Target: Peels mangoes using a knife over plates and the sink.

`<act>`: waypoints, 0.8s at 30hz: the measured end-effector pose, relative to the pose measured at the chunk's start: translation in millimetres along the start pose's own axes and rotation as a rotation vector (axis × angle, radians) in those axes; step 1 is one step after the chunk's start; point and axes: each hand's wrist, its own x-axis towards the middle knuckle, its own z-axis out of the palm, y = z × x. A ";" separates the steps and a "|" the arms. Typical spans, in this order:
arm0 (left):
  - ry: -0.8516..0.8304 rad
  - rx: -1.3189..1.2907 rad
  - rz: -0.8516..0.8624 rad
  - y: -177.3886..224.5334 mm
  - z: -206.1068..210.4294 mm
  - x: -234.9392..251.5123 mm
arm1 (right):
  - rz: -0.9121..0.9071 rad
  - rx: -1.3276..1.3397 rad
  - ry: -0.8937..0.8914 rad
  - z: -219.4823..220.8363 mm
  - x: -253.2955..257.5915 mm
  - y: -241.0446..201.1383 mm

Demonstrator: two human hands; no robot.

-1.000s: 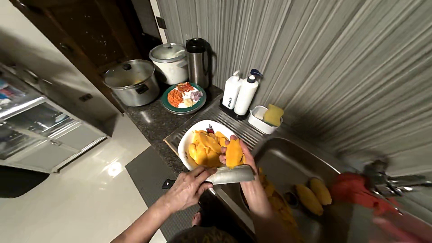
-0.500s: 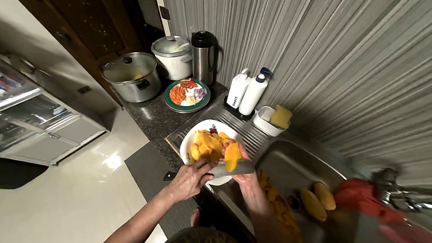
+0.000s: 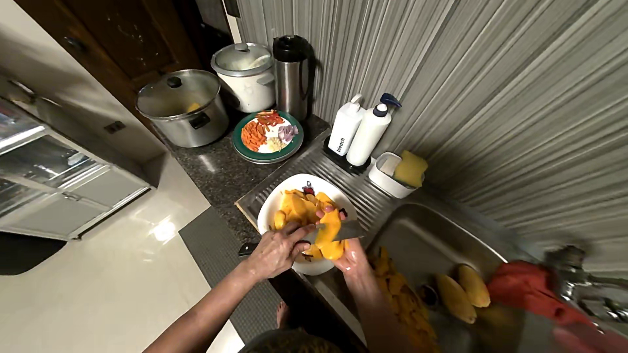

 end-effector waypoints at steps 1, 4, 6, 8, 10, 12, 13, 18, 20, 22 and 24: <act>-0.001 0.001 -0.007 0.0 0.6 2.8 | 0.000 -0.007 0.008 0.2 0.9 2.2; -0.001 0.005 -0.022 -1.4 3.8 10.4 | 0.011 -0.019 0.015 -3.8 3.1 7.3; 0.002 -0.002 -0.023 -2.9 4.8 13.6 | 0.014 -0.042 0.030 -4.9 3.8 8.7; -0.007 -0.017 -0.034 -3.8 5.5 15.3 | 0.013 -0.044 0.033 -5.6 4.4 8.5; -0.030 -0.043 -0.056 -3.9 5.2 17.1 | -0.005 -0.047 0.033 -4.7 5.0 9.4; -0.040 -0.075 -0.087 -2.3 5.0 19.7 | -0.031 -0.066 0.029 -3.0 6.5 11.0; -0.042 -0.087 -0.106 -1.3 4.9 21.3 | -0.032 -0.087 0.029 -1.5 7.4 12.1; -0.075 -0.141 -0.189 2.5 -4.4 31.2 | 0.067 -0.235 0.173 11.1 5.9 17.3; -0.092 -0.224 -0.204 -0.5 -5.5 33.2 | 0.103 -0.253 0.198 16.1 3.2 16.4; -0.105 -0.289 -0.195 -4.4 -3.5 34.0 | 0.110 -0.280 0.158 17.2 -0.3 15.8; -0.109 -0.302 -0.173 -6.0 -2.2 34.8 | 0.103 -0.297 0.147 17.1 -3.5 14.8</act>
